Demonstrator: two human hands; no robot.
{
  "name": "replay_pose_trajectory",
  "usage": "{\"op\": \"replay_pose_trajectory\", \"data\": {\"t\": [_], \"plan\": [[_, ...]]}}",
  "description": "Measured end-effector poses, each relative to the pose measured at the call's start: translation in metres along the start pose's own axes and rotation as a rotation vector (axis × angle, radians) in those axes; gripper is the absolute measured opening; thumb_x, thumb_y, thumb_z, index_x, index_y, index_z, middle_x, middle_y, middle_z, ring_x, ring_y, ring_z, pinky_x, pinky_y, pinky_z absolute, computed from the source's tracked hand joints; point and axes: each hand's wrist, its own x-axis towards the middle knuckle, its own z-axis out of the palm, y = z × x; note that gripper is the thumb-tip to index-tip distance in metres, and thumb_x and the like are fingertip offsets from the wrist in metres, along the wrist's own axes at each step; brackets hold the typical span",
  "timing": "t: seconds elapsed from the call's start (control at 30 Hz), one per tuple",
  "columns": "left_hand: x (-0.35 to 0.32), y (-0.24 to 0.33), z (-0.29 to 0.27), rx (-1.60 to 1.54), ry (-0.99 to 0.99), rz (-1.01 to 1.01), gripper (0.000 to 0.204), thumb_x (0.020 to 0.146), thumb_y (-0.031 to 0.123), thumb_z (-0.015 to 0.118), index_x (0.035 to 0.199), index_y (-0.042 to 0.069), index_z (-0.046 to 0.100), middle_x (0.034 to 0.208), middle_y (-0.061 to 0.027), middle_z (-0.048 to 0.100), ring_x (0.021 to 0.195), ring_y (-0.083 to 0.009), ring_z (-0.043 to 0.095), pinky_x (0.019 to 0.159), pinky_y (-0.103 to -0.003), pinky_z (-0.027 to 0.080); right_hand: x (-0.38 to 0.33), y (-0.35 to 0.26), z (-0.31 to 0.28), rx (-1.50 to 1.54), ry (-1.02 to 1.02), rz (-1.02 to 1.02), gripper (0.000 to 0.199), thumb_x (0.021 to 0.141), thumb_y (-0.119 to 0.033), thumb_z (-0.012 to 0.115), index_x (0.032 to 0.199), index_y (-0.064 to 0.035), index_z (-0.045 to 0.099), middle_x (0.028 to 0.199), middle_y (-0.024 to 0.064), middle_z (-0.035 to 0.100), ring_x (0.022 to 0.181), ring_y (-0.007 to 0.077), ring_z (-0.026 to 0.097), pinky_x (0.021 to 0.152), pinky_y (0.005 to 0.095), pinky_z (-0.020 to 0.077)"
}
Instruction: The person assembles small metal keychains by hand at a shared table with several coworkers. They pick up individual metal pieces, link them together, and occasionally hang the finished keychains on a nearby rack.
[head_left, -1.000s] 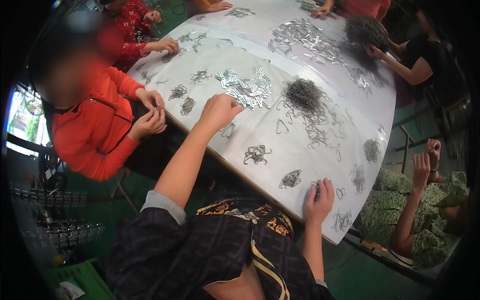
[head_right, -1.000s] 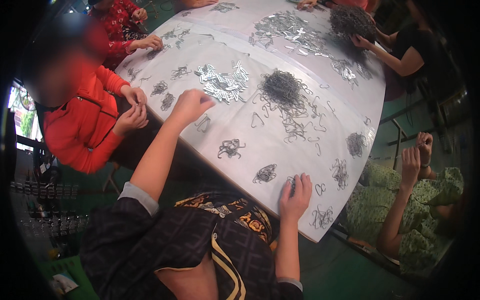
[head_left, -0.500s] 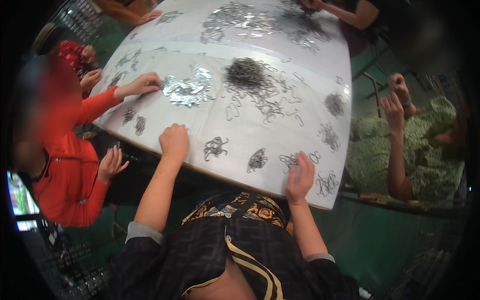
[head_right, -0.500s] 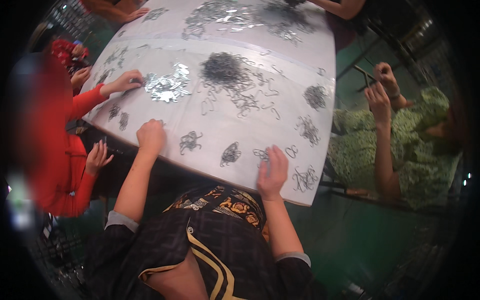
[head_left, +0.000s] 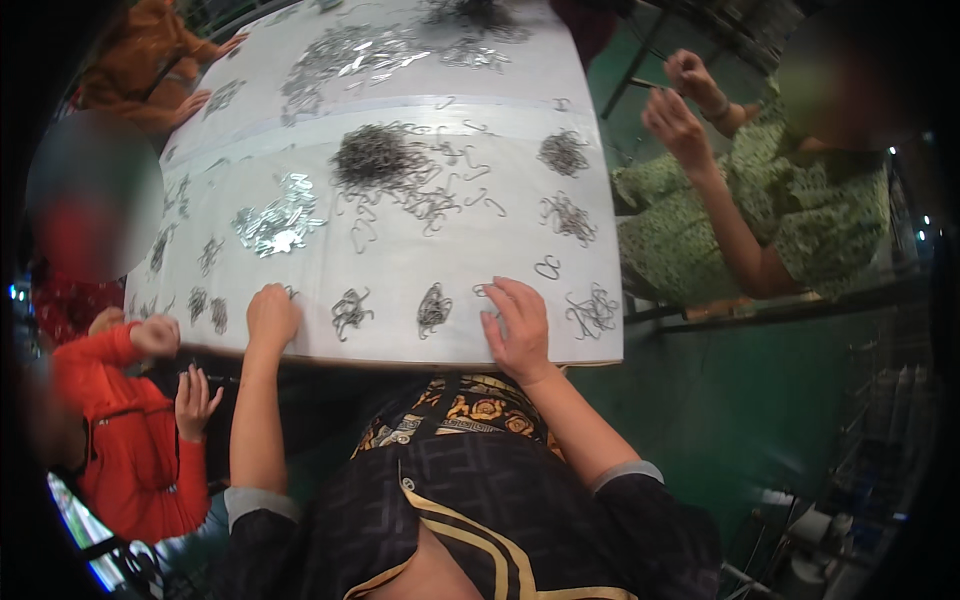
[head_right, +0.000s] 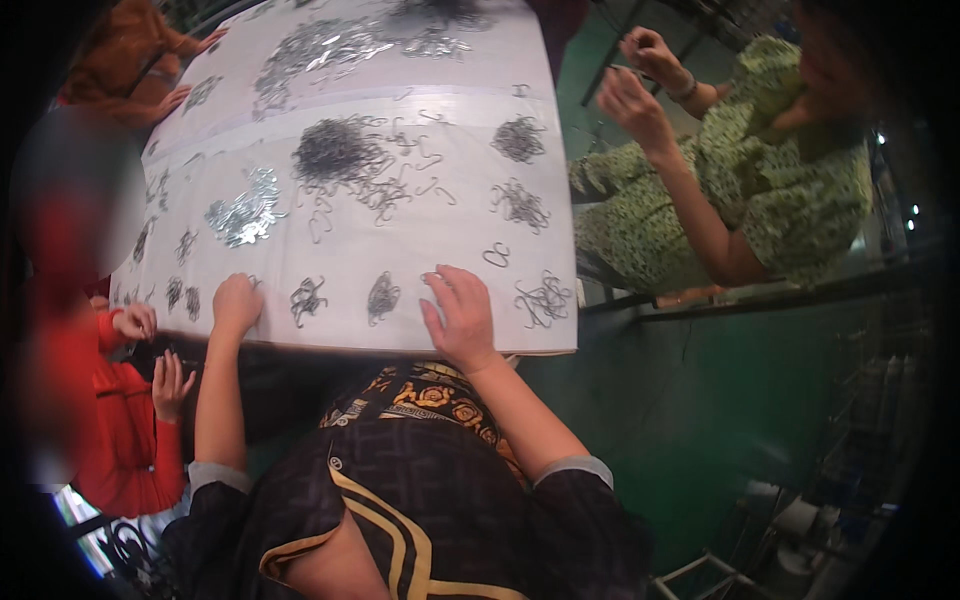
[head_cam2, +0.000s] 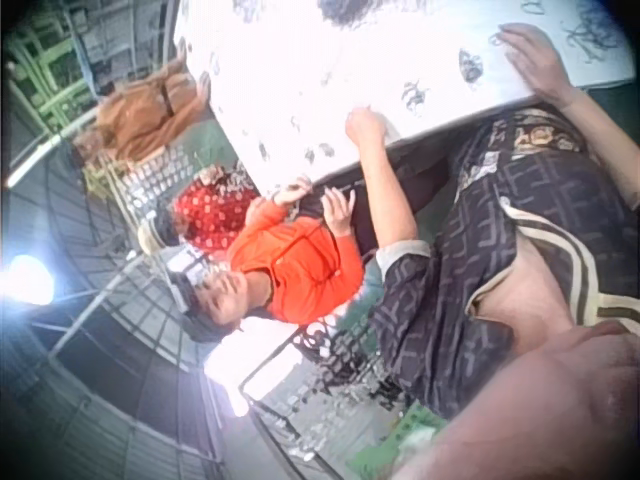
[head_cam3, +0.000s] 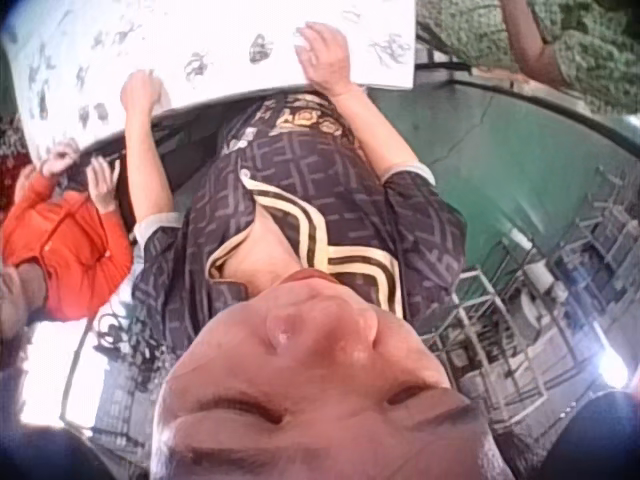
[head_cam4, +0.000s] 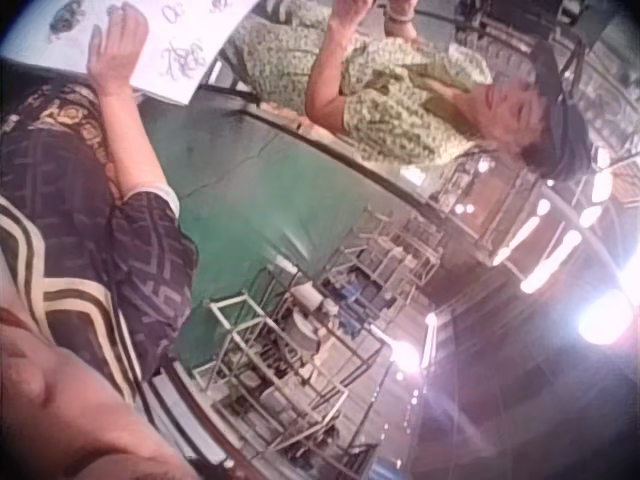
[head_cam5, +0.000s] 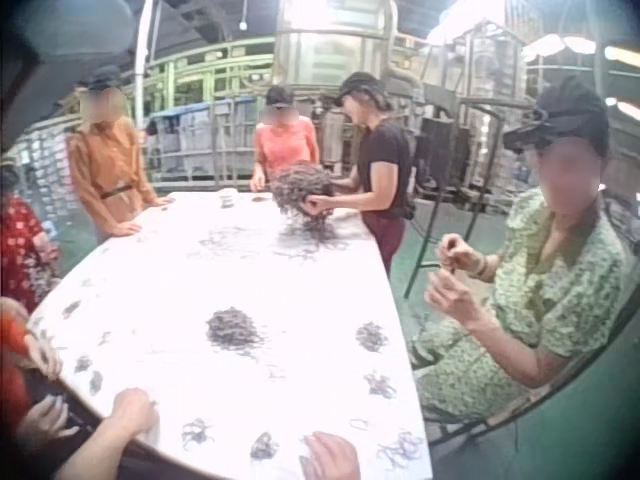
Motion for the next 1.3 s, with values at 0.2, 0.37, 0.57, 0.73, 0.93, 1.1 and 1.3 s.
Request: {"op": "replay_pose_trajectory", "data": {"t": [0.2, 0.37, 0.57, 0.73, 0.93, 1.1, 1.3], "plan": [[0.002, -0.015, 0.009, 0.007, 0.047, 0.134, 0.012, 0.074, 0.005, 0.056, 0.081, -0.005, 0.056, 0.087, -0.0231, 0.061, 0.084, -0.0399, 0.060, 0.078, -0.048, 0.049, -0.016, 0.004, -0.035, -0.167, 0.213, 0.155, 0.036, 0.082, -0.014, 0.061, 0.116, -0.0019, 0.060, 0.117, 0.0169, 0.059, 0.112, 0.0354, 0.053, 0.100, 0.0459, 0.0367], [-0.004, -0.014, -0.001, -0.155, 0.100, 0.087, 0.010, 0.075, 0.005, 0.058, 0.081, -0.002, 0.054, 0.083, -0.0216, 0.058, 0.081, -0.0396, 0.058, 0.074, -0.047, 0.047, -0.035, 0.064, -0.065, -0.091, 0.323, 0.421, 0.036, 0.091, -0.013, 0.048, 0.123, 0.0016, 0.057, 0.125, 0.0213, 0.057, 0.120, 0.0388, 0.049, 0.107, 0.0467, 0.0304], [-0.020, 0.116, -0.039, -0.610, 0.114, 0.457, 0.012, 0.073, 0.005, 0.059, 0.081, 0.000, 0.052, 0.080, -0.0208, 0.055, 0.079, -0.0394, 0.054, 0.070, -0.048, 0.044, -0.031, 0.067, -0.055, 0.055, 0.171, 0.443, 0.048, 0.101, -0.028, 0.031, 0.130, 0.0046, 0.051, 0.132, 0.0227, 0.054, 0.127, 0.0398, 0.045, 0.109, 0.0445, 0.0302], [-0.042, 0.258, -0.014, -0.685, 0.085, 0.881, 0.016, 0.065, 0.004, 0.061, 0.080, -0.002, 0.057, 0.081, -0.0197, 0.059, 0.082, -0.0384, 0.058, 0.077, -0.045, 0.048, -0.034, 0.071, -0.041, 0.297, 0.234, 0.439, 0.061, 0.101, -0.040, 0.027, 0.130, 0.0083, 0.049, 0.128, 0.0234, 0.055, 0.122, 0.0359, 0.051, 0.106, 0.0411, 0.0352], [-0.038, 0.311, -0.031, -0.760, -0.003, 0.940, 0.017, 0.072, 0.011, 0.067, 0.083, 0.000, 0.061, 0.091, -0.0167, 0.059, 0.091, -0.0342, 0.058, 0.081, -0.042, 0.048, -0.027, 0.056, -0.048, 0.238, 0.228, 0.466, 0.071, 0.100, -0.051, 0.029, 0.137, 0.0082, 0.041, 0.127, 0.0290, 0.054, 0.120, 0.0368, 0.053, 0.104, 0.0412, 0.0363], [0.055, 0.199, -0.022, -0.518, 0.253, 0.568, 0.006, 0.075, 0.005, 0.061, 0.080, 0.004, 0.064, 0.088, -0.0128, 0.059, 0.090, -0.0318, 0.058, 0.080, -0.042, 0.049, -0.020, 0.044, -0.045, 0.053, 0.164, 0.536, 0.046, 0.094, -0.019, 0.047, 0.133, 0.0057, 0.046, 0.127, 0.0274, 0.054, 0.122, 0.0398, 0.050, 0.106, 0.0441, 0.0350], [0.078, 0.110, -0.022, -0.113, 0.273, 0.708, 0.004, 0.071, 0.002, 0.059, 0.069, 0.003, 0.063, 0.084, -0.0096, 0.061, 0.087, -0.0263, 0.061, 0.075, -0.037, 0.054, -0.023, 0.048, -0.044, -0.122, 0.132, 0.500, 0.041, 0.093, -0.014, 0.049, 0.130, 0.0042, 0.049, 0.128, 0.0262, 0.054, 0.124, 0.0425, 0.046, 0.110, 0.0485, 0.0289]]}}
